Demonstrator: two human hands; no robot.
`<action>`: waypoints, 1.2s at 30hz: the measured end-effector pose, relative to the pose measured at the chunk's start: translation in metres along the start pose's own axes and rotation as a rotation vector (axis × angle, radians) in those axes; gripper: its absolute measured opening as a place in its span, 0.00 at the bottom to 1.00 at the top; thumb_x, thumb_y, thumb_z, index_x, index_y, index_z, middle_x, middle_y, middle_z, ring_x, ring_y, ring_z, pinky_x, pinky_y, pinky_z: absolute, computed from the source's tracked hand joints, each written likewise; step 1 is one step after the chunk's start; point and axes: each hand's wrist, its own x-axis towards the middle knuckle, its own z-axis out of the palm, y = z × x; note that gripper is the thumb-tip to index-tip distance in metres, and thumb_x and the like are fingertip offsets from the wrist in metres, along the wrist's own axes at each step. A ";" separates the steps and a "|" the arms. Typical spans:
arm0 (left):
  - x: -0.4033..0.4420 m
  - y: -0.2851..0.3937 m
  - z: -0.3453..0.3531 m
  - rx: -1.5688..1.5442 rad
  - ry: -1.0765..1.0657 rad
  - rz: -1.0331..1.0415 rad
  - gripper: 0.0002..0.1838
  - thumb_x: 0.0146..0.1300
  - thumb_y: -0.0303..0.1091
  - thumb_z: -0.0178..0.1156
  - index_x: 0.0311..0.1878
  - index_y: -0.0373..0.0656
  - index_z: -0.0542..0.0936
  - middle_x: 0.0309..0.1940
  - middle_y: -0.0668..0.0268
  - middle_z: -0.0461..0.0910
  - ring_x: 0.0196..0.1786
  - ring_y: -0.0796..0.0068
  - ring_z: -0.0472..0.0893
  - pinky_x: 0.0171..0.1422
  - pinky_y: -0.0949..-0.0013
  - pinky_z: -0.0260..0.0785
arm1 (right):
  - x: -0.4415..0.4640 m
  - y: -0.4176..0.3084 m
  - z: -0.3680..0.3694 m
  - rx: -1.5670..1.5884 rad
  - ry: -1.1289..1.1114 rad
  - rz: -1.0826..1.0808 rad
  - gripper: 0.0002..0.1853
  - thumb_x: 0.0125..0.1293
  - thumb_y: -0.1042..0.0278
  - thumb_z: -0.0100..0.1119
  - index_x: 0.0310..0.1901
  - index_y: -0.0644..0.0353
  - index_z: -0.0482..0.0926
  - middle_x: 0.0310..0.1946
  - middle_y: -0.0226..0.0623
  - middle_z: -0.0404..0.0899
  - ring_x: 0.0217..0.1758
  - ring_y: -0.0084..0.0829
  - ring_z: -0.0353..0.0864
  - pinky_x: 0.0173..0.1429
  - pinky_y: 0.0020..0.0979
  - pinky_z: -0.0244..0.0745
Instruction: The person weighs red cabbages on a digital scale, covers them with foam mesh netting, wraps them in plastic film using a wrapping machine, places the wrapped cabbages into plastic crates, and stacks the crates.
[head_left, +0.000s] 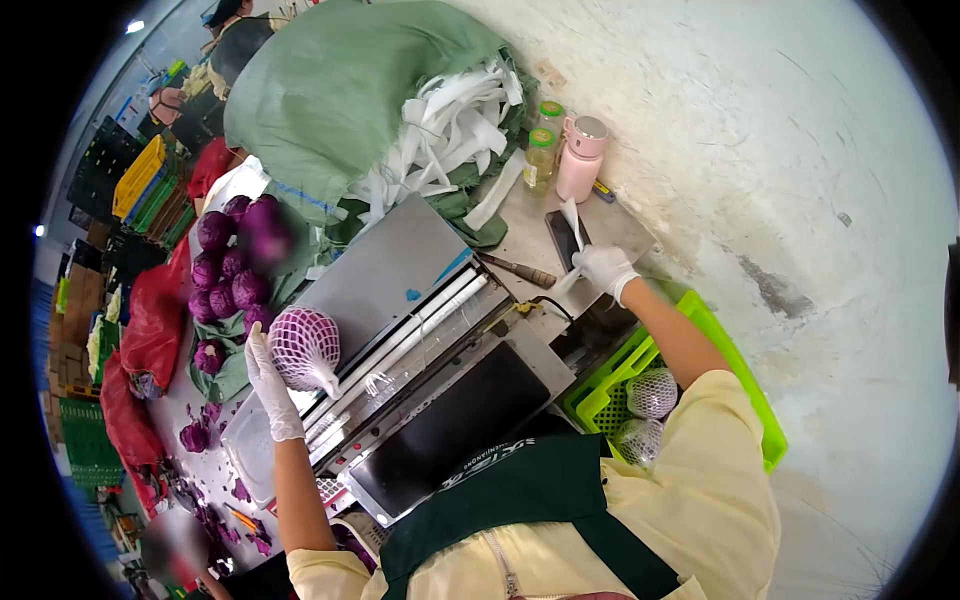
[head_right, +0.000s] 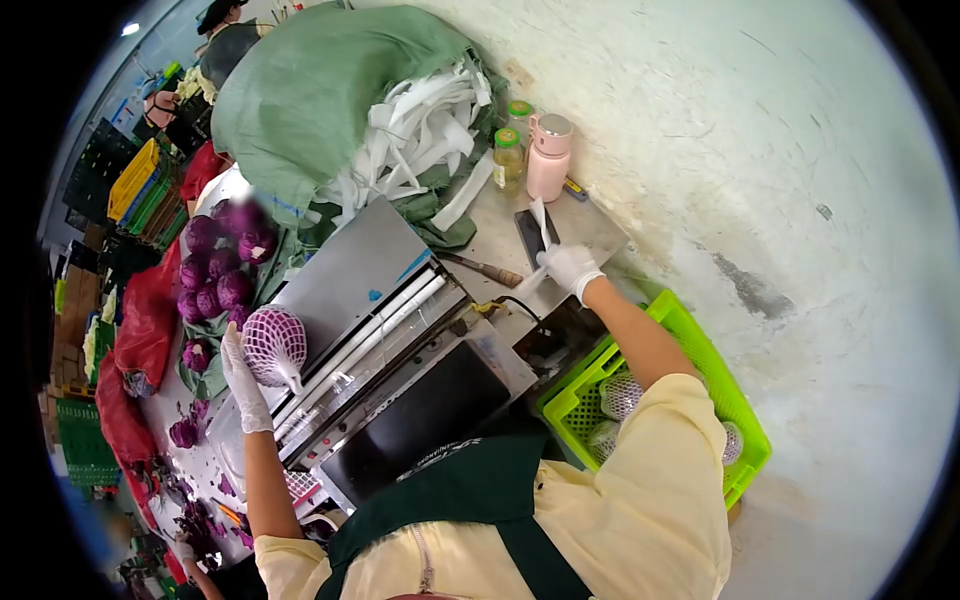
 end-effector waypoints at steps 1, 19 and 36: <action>0.000 0.000 -0.004 0.096 0.019 0.101 0.27 0.74 0.52 0.46 0.63 0.38 0.72 0.53 0.64 0.75 0.55 0.74 0.74 0.63 0.71 0.63 | 0.007 0.001 0.002 0.023 0.096 -0.047 0.12 0.60 0.64 0.57 0.46 0.41 0.79 0.28 0.36 0.76 0.30 0.41 0.80 0.32 0.42 0.75; -0.073 0.011 -0.095 0.746 -0.057 0.399 0.18 0.61 0.26 0.62 0.56 0.45 0.79 0.50 0.63 0.80 0.48 0.67 0.81 0.53 0.68 0.72 | 0.157 -0.175 -0.180 0.398 0.137 -0.460 0.17 0.62 0.59 0.58 0.53 0.46 0.78 0.34 0.38 0.81 0.37 0.38 0.82 0.39 0.37 0.76; -0.075 -0.021 -0.086 1.232 -0.645 0.762 0.21 0.53 0.32 0.60 0.52 0.60 0.76 0.55 0.65 0.74 0.40 0.63 0.82 0.36 0.63 0.76 | 0.101 -0.197 -0.121 -0.241 -0.155 -1.145 0.05 0.57 0.65 0.56 0.36 0.47 0.76 0.37 0.33 0.74 0.41 0.37 0.79 0.41 0.38 0.75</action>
